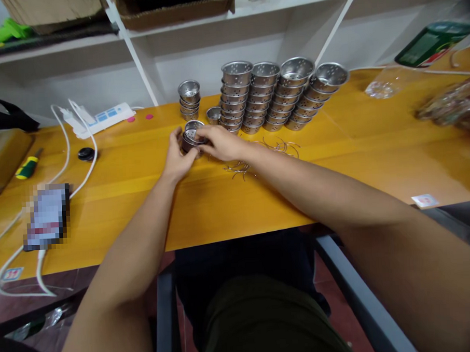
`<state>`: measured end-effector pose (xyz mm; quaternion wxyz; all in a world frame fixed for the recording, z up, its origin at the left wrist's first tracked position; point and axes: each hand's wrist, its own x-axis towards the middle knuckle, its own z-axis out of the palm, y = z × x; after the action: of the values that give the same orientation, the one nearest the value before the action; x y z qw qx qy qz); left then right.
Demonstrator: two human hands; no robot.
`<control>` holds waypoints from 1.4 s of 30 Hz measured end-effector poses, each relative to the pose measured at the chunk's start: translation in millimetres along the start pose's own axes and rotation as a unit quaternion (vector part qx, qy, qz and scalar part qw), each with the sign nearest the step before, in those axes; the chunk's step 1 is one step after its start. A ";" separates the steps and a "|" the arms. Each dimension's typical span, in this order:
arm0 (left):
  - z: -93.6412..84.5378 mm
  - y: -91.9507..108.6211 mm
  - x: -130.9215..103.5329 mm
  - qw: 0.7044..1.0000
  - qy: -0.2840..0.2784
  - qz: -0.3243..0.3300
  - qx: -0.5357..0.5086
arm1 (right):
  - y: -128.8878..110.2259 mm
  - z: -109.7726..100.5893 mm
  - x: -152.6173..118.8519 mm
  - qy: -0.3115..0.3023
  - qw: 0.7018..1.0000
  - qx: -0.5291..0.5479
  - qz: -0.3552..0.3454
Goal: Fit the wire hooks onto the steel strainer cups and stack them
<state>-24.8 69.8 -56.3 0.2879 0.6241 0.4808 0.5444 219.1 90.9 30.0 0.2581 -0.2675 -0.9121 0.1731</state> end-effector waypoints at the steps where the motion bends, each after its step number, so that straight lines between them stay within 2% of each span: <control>1: 0.9 4.8 -2.7 0.999 -0.050 0.007 -0.006 | -3.8 -3.5 -11.0 -0.003 1.000 0.014 -0.008; 4: 3.1 23.8 -12.1 0.987 -0.156 0.037 0.007 | -9.5 -13.7 -40.3 0.000 0.999 0.038 -0.025; 8: 4.2 45.7 -21.5 0.976 -0.209 0.050 0.034 | -7.4 -23.0 -67.1 0.015 0.995 0.091 -0.038; 12: 5.2 50.2 -25.3 0.970 -0.237 0.044 0.040 | -3.2 -27.4 -78.6 0.033 0.977 0.208 -0.023; 15: 8.6 47.6 -27.9 0.971 -0.227 0.063 0.037 | -2.6 -30.4 -80.8 0.030 0.961 0.274 0.009; 18: 12.8 47.2 -30.1 0.979 -0.185 0.084 0.011 | -6.6 -30.1 -81.0 0.037 0.961 0.272 0.031; 23: 14.3 51.8 -30.2 0.984 -0.147 0.099 -0.002 | -18.7 -19.2 -79.9 0.050 0.980 0.194 -0.021; 26: 15.2 52.4 -29.1 0.986 -0.134 0.103 0.008 | -19.1 -15.2 -78.7 0.036 0.972 0.230 -0.023; 28: 17.5 51.5 -28.5 0.986 -0.132 0.100 0.009 | -16.4 -16.0 -77.2 0.036 0.964 0.262 -0.022; 33: 24.9 53.5 -28.5 0.984 -0.138 0.113 0.003 | -15.0 -24.4 -72.3 0.120 0.968 0.221 -0.019; 37: 28.2 61.5 -32.4 0.981 -0.151 0.122 0.013 | -18.8 -31.5 -70.2 0.136 0.973 0.188 -0.010; 42: 32.2 64.8 -37.2 0.979 -0.158 0.126 0.020 | -19.2 -30.5 -68.6 0.136 0.962 0.236 0.007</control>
<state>26.6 17.0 -21.9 0.2767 0.7637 0.3578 0.4606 278.2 41.4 37.4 0.4341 -0.2263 -0.7998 0.3474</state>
